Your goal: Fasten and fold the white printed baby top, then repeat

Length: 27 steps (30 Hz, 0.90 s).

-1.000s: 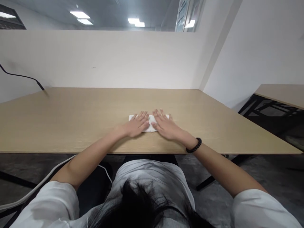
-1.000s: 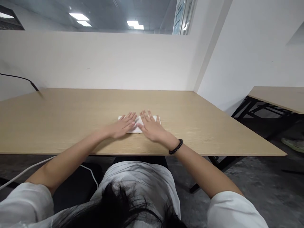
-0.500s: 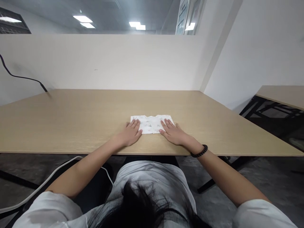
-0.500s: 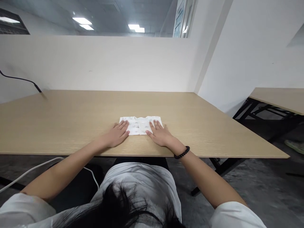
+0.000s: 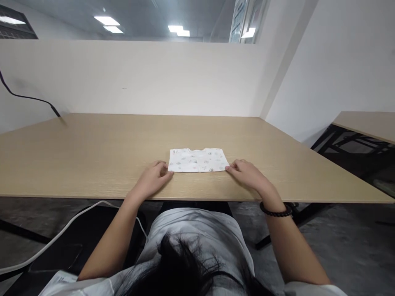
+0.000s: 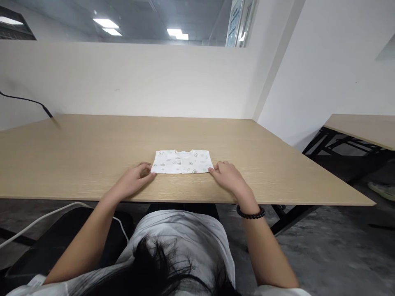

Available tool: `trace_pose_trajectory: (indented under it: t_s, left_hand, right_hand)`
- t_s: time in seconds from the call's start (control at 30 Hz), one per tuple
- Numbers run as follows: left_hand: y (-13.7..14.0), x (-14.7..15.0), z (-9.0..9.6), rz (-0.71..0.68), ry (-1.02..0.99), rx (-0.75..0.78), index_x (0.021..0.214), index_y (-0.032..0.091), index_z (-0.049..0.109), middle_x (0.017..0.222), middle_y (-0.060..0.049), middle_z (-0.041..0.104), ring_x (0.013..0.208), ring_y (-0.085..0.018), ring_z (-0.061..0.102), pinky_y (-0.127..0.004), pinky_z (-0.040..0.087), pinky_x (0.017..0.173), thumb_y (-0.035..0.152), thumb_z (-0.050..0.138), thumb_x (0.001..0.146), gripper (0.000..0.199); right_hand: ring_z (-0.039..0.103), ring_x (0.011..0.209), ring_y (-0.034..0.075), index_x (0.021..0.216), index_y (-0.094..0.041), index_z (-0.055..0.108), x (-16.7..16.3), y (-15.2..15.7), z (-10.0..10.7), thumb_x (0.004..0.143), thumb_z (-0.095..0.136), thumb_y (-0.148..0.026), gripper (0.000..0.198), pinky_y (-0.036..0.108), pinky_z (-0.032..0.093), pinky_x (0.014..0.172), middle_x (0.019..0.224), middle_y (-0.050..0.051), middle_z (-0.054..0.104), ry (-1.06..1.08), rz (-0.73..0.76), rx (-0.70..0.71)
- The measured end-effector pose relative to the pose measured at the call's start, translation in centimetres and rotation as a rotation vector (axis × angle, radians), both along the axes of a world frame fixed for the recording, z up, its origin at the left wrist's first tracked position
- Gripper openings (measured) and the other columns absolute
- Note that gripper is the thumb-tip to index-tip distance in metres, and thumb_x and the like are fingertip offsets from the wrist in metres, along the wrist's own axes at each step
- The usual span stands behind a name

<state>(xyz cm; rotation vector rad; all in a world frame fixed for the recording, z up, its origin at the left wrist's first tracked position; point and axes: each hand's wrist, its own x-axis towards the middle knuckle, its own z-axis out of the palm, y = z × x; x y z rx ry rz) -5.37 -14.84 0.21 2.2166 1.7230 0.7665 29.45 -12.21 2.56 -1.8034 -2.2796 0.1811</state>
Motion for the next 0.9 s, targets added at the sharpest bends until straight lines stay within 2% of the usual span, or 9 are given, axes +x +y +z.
trace_pose_trajectory:
  t_s: [0.17,0.4,0.5,0.6,0.67,0.73,0.8,0.9]
  left_hand:
    - [0.1,1.3,-0.8,0.137,-0.069,0.050,0.088,0.019,0.058,0.106,-0.012,0.065,0.101,-0.029,0.060,-0.039,0.046,0.090,0.040,0.047,0.088,0.024]
    - [-0.8,-0.5,-1.0,0.139,-0.128,-0.008,0.080,0.020,0.058,0.110,-0.012,0.063,0.105,-0.030,0.061,-0.042,0.044,0.097,0.042,0.053,0.085,0.024]
    - [-1.9,0.0,-0.8,0.172,-0.143,0.083,0.102,0.019,0.060,0.122,-0.013,0.061,0.118,-0.031,0.056,-0.042,0.042,0.103,0.045,0.052,0.088,0.031]
    - [-3.0,1.7,-0.5,0.066,-0.059,0.195,0.136,0.018,0.045,0.149,-0.013,0.044,0.143,-0.030,0.032,-0.045,0.026,0.117,0.051,0.046,0.093,0.054]
    - [-3.5,2.9,-0.4,-0.097,0.044,0.130,0.149,0.021,0.030,0.159,-0.010,0.029,0.149,-0.028,0.017,-0.047,0.015,0.121,0.056,0.041,0.096,0.065]
    - [-3.7,3.8,-0.5,-0.204,0.143,0.019,0.154,0.020,0.023,0.160,-0.010,0.023,0.150,-0.027,0.015,-0.047,0.010,0.122,0.061,0.037,0.096,0.072]
    - [-3.7,4.1,-0.6,-0.205,0.211,-0.048,0.154,0.017,0.024,0.160,-0.012,0.022,0.149,-0.027,0.016,-0.046,0.008,0.122,0.065,0.034,0.095,0.077]
    - [-3.7,4.0,-0.8,-0.170,0.253,-0.077,0.154,0.012,0.026,0.160,-0.014,0.020,0.150,-0.027,0.015,-0.046,0.007,0.122,0.068,0.032,0.094,0.082]
  right_hand:
    - [0.062,0.094,0.029,0.084,-0.018,0.062,-1.7,-0.4,-2.2,0.091,0.053,-0.034,0.020,0.035,0.042,0.081,0.095,0.014,0.068,0.032,-0.136,0.133]
    - [0.062,0.090,0.028,0.078,-0.021,0.059,0.0,-2.5,-3.1,0.087,0.056,-0.039,0.021,0.038,0.044,0.084,0.090,0.010,0.069,0.250,-0.107,0.165]
    - [0.061,0.097,0.030,0.088,-0.019,0.061,0.3,-3.3,-2.7,0.086,0.055,-0.043,0.025,0.041,0.044,0.090,0.097,0.012,0.069,0.301,-0.118,0.275]
    - [0.052,0.121,0.031,0.117,-0.015,0.058,-0.7,-3.7,-2.4,0.094,0.041,-0.045,0.042,0.045,0.038,0.105,0.125,0.017,0.061,0.325,-0.064,0.413]
    - [0.038,0.137,0.030,0.139,-0.014,0.045,-2.0,-4.0,-2.6,0.100,0.026,-0.046,0.054,0.049,0.030,0.112,0.145,0.016,0.047,0.272,0.004,0.362]
    - [0.027,0.145,0.030,0.150,-0.014,0.032,-3.4,-4.4,-3.1,0.102,0.017,-0.049,0.062,0.054,0.024,0.115,0.156,0.013,0.033,0.163,0.046,0.220]
    - [0.022,0.146,0.031,0.153,-0.013,0.027,-4.4,-4.8,-3.6,0.101,0.016,-0.055,0.068,0.057,0.019,0.116,0.159,0.012,0.025,0.049,0.043,0.115]
    - [0.020,0.147,0.031,0.154,-0.011,0.027,-4.8,-5.2,-4.1,0.099,0.018,-0.061,0.075,0.057,0.014,0.117,0.160,0.013,0.021,-0.046,0.011,0.084]
